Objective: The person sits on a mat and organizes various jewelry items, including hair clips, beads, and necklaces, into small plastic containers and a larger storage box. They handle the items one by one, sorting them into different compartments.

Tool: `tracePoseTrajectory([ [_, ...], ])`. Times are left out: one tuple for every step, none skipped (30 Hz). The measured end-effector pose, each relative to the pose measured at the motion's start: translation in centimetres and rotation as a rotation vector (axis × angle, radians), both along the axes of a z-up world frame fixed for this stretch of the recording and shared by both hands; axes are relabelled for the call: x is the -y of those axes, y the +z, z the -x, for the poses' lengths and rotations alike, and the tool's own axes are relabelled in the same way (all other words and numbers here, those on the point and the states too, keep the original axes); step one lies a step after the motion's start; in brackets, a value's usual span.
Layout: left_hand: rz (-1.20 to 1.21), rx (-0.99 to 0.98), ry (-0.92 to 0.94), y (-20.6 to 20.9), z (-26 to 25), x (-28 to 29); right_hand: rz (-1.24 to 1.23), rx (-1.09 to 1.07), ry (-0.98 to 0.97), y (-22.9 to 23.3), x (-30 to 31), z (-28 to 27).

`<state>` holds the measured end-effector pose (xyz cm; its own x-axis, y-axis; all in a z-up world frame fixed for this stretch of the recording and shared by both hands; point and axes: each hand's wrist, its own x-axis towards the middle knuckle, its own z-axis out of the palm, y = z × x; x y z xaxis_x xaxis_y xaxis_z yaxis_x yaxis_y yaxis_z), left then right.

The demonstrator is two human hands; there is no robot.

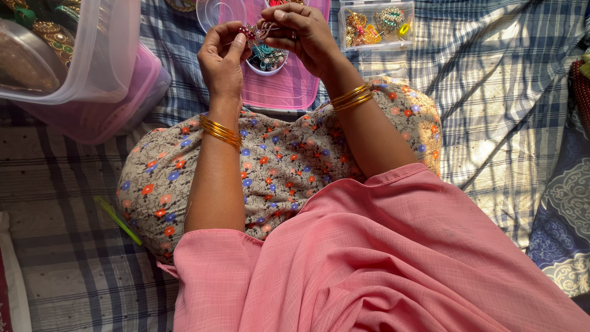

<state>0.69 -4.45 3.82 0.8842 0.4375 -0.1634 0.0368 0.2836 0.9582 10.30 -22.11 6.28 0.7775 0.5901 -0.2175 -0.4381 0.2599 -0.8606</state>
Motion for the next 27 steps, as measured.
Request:
tracePoseTrajectory([
  [-0.012,0.007,-0.002,-0.1,0.0,0.0,-0.003,-0.005,0.000,-0.2,0.0,-0.1],
  [-0.025,0.014,-0.003,-0.2,0.0,0.0,-0.006,-0.012,0.001,-0.4,0.1,-0.1],
  [-0.018,0.034,-0.006,-0.4,-0.1,-0.1,0.009,0.011,0.004,-0.6,0.1,-0.2],
  [-0.011,0.054,-0.009,-0.5,-0.2,-0.1,0.024,0.033,0.006,-0.9,0.1,-0.3],
  [-0.004,0.073,-0.012,-0.7,-0.1,-0.1,0.040,0.056,0.008,-1.2,0.1,-0.4],
  [0.003,0.079,-0.017,-0.8,-0.1,-0.1,0.042,0.053,0.006,-1.4,0.1,-0.5],
  [0.010,0.085,-0.021,-0.8,-0.2,-0.2,0.044,0.049,0.004,-1.6,0.2,-0.5],
  [0.018,0.090,-0.024,-0.9,-0.1,-0.2,0.047,0.046,0.002,-1.8,0.2,-0.6],
  [0.022,0.087,-0.027,-0.9,-0.1,-0.1,0.051,0.057,0.001,-2.0,0.2,-0.6],
  [0.026,0.084,-0.029,-1.0,-0.2,-0.1,0.054,0.069,0.001,-2.0,0.3,-0.7],
  [0.030,0.081,-0.031,-1.0,-0.2,-0.1,0.057,0.081,0.001,-2.0,0.3,-0.7],
  [0.050,0.065,-0.054,-1.1,-0.2,0.0,0.052,0.094,0.019,-2.0,0.3,-0.7],
  [0.070,0.049,-0.076,-1.1,-0.3,0.1,0.047,0.107,0.038,-1.9,0.4,-0.6],
  [0.091,0.034,-0.099,-1.2,-0.3,0.1,0.042,0.120,0.057,-1.8,0.4,-0.6],
  [0.082,0.032,-0.094,-1.2,-0.3,0.2,0.053,0.140,0.056,-1.7,0.4,-0.5],
  [0.072,0.029,-0.089,-1.2,-0.4,0.2,0.063,0.160,0.056,-1.7,0.4,-0.5],
  [0.062,0.027,-0.085,-1.1,-0.4,0.1,0.073,0.180,0.055,-1.7,0.4,-0.4],
  [0.034,0.028,-0.048,-1.0,-0.3,0.0,0.151,0.221,0.036,-1.9,0.3,-0.5],
  [0.006,0.030,-0.012,-0.9,-0.2,-0.1,0.229,0.263,0.016,-2.1,0.2,-0.6],
  [-0.023,0.030,0.025,-0.8,-0.2,-0.2,0.306,0.303,-0.003,-2.5,0.0,-0.8],
  [-0.035,0.022,0.052,-0.7,-0.1,-0.3,0.471,0.442,0.001,-3.0,-0.2,-0.9],
  [-0.047,0.016,0.080,-0.6,0.0,-0.4,0.635,0.583,0.004,-3.5,-0.6,-1.1],
  [-0.060,0.011,0.108,-0.5,0.0,-0.5,0.799,0.724,0.007,-4.1,-1.0,-1.1],
  [-0.023,0.037,0.113,-0.4,0.0,-0.5,0.827,0.832,0.022,-4.8,-1.5,-1.1],
  [0.014,0.062,0.119,-0.5,0.0,-0.5,0.854,0.940,0.038,-5.5,-2.1,-1.0],
  [0.048,0.087,0.127,-0.5,0.0,-0.5,0.876,1.049,0.055,-6.2,-2.7,-1.0],
  [0.060,0.085,0.131,-0.6,-0.1,-0.5,0.885,1.103,0.087,-6.9,-3.2,-0.8],
])
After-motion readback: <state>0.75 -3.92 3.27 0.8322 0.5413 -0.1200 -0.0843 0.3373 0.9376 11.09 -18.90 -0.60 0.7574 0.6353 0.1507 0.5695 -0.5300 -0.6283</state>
